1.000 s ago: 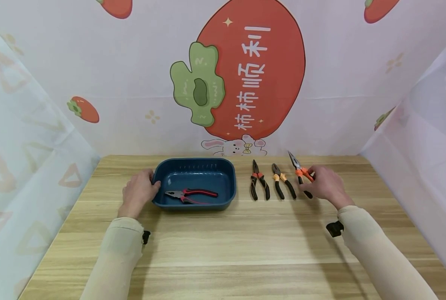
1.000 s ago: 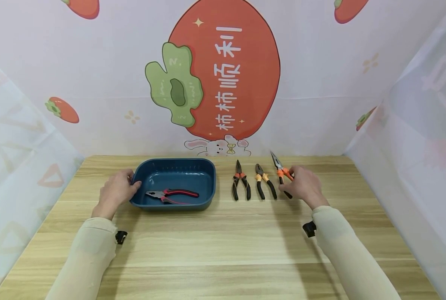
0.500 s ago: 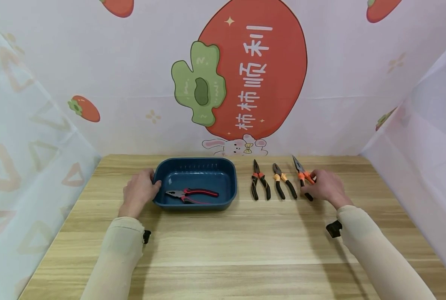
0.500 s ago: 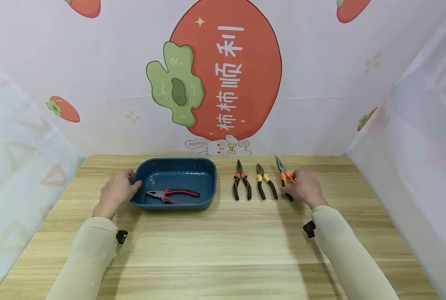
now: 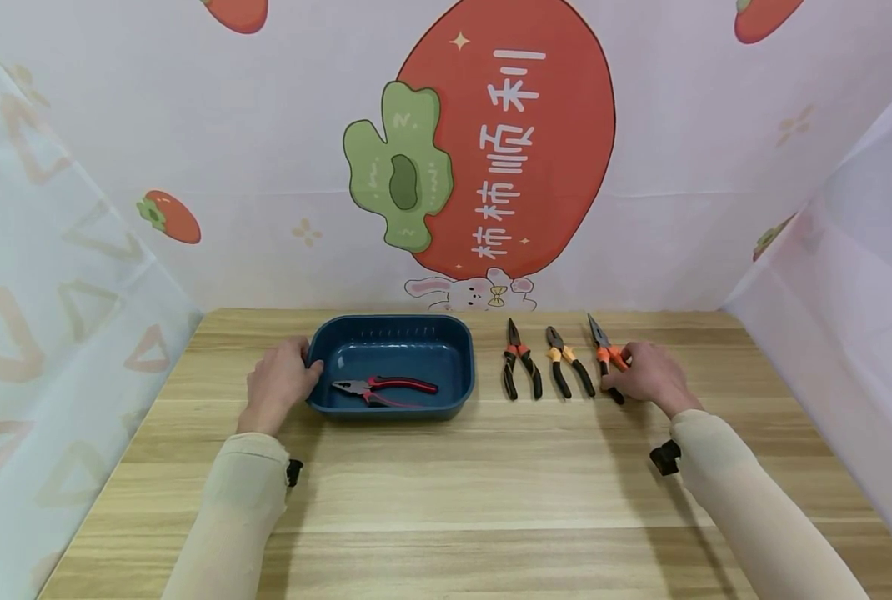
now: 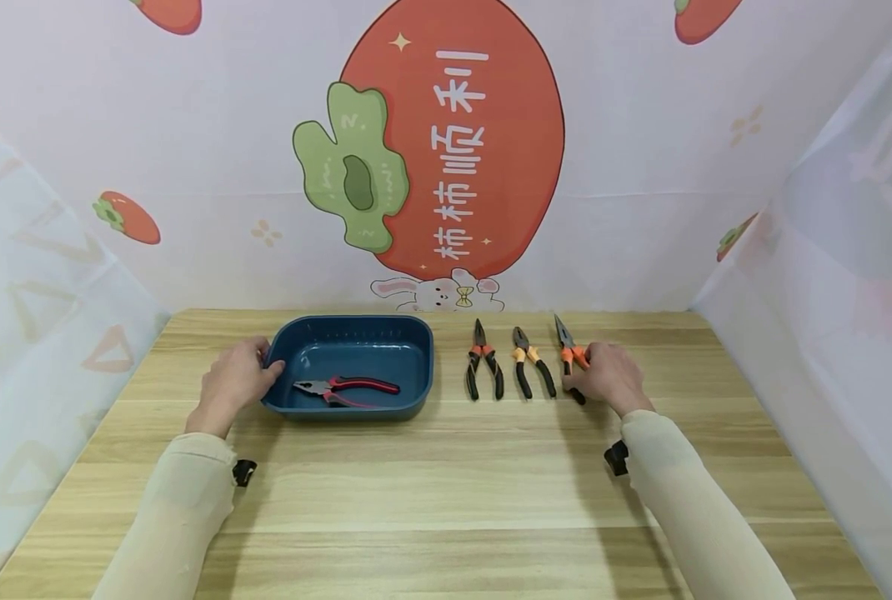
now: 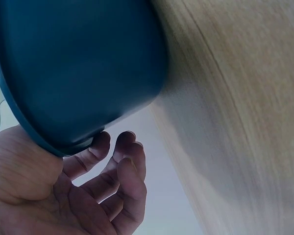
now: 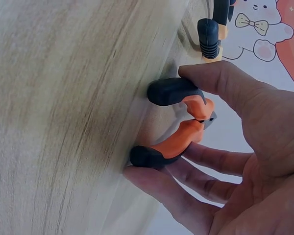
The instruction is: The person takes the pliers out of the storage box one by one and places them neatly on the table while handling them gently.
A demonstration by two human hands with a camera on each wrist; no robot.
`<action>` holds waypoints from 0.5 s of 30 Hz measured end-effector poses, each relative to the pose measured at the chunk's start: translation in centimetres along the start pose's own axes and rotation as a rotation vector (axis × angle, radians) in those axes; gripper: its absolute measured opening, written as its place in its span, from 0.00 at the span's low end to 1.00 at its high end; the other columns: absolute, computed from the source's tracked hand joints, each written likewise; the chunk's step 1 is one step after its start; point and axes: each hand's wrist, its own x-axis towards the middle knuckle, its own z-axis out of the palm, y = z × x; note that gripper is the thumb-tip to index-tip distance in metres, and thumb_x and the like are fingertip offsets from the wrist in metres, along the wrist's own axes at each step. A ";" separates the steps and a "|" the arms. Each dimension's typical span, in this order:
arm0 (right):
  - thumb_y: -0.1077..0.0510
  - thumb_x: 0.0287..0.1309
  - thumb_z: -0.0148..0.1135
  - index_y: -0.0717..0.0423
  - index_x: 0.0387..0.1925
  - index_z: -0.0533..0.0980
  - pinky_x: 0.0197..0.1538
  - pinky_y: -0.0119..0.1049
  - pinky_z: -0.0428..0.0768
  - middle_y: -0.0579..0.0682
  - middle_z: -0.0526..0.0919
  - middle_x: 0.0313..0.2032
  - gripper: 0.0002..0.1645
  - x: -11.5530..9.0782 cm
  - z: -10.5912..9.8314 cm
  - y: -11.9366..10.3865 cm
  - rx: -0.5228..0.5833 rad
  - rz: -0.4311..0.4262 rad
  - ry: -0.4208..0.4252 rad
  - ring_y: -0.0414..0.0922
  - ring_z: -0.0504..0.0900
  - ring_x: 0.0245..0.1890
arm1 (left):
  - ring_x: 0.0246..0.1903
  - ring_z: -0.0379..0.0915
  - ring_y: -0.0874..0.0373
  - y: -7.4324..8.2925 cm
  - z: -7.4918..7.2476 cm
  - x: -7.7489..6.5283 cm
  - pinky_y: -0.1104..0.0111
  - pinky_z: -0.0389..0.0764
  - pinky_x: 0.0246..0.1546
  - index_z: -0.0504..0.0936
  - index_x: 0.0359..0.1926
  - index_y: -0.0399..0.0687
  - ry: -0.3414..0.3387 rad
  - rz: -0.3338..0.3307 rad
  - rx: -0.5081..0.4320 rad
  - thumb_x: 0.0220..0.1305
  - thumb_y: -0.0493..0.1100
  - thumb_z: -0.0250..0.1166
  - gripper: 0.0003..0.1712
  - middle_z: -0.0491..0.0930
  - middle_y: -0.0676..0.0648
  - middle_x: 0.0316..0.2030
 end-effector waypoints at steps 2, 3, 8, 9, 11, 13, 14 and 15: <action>0.45 0.56 0.71 0.69 0.45 0.74 0.28 0.40 0.61 0.54 0.72 0.29 0.31 0.0 -0.1 -0.1 0.002 0.000 -0.004 0.49 0.67 0.27 | 0.27 0.72 0.44 0.0 0.0 0.1 0.56 0.67 0.27 0.73 0.33 0.42 -0.001 0.000 0.000 0.71 0.45 0.62 0.12 0.72 0.43 0.24; 0.45 0.56 0.71 0.68 0.43 0.74 0.28 0.40 0.61 0.54 0.71 0.28 0.30 0.0 -0.1 -0.2 0.001 0.002 -0.004 0.49 0.67 0.26 | 0.27 0.72 0.44 0.0 0.0 0.1 0.56 0.67 0.27 0.73 0.33 0.42 -0.001 -0.001 0.001 0.71 0.45 0.62 0.12 0.72 0.43 0.24; 0.46 0.56 0.71 0.59 0.30 0.68 0.27 0.39 0.57 0.50 0.63 0.22 0.25 0.1 -0.1 -0.2 -0.001 0.012 -0.008 0.46 0.61 0.22 | 0.26 0.72 0.44 0.1 0.0 0.1 0.56 0.67 0.27 0.73 0.33 0.42 -0.005 0.000 -0.001 0.71 0.45 0.62 0.12 0.72 0.43 0.24; 0.46 0.56 0.71 0.58 0.28 0.67 0.27 0.39 0.57 0.49 0.62 0.21 0.25 0.1 -0.1 -0.2 -0.003 0.016 -0.009 0.45 0.61 0.22 | 0.26 0.72 0.44 0.1 0.0 0.1 0.56 0.67 0.27 0.73 0.33 0.42 -0.004 0.001 -0.002 0.71 0.45 0.62 0.12 0.72 0.43 0.24; 0.46 0.55 0.72 0.56 0.25 0.65 0.26 0.38 0.57 0.48 0.61 0.20 0.26 0.2 -0.1 -0.2 -0.002 0.021 -0.013 0.45 0.60 0.21 | 0.26 0.72 0.45 0.1 0.0 0.1 0.56 0.66 0.26 0.73 0.33 0.42 -0.005 0.002 -0.004 0.71 0.45 0.62 0.13 0.71 0.44 0.23; 0.46 0.55 0.72 0.56 0.24 0.65 0.26 0.38 0.57 0.48 0.61 0.20 0.26 0.2 0.0 -0.2 0.000 0.027 -0.017 0.45 0.60 0.20 | 0.25 0.72 0.45 0.0 0.1 0.1 0.57 0.66 0.26 0.72 0.32 0.42 -0.004 0.001 -0.005 0.71 0.45 0.62 0.13 0.71 0.44 0.23; 0.46 0.55 0.72 0.55 0.24 0.64 0.25 0.38 0.57 0.48 0.61 0.19 0.26 0.2 0.0 -0.2 0.000 0.030 -0.018 0.45 0.59 0.20 | 0.25 0.72 0.45 0.0 0.1 0.1 0.57 0.66 0.26 0.72 0.32 0.42 -0.004 0.002 -0.005 0.71 0.45 0.62 0.13 0.71 0.44 0.23; 0.46 0.55 0.72 0.55 0.24 0.64 0.25 0.38 0.57 0.48 0.61 0.19 0.26 0.2 0.0 -0.2 0.001 0.035 -0.018 0.45 0.60 0.20 | 0.25 0.71 0.45 0.0 0.1 0.1 0.57 0.66 0.26 0.72 0.32 0.42 -0.003 0.002 -0.005 0.71 0.45 0.63 0.13 0.71 0.44 0.23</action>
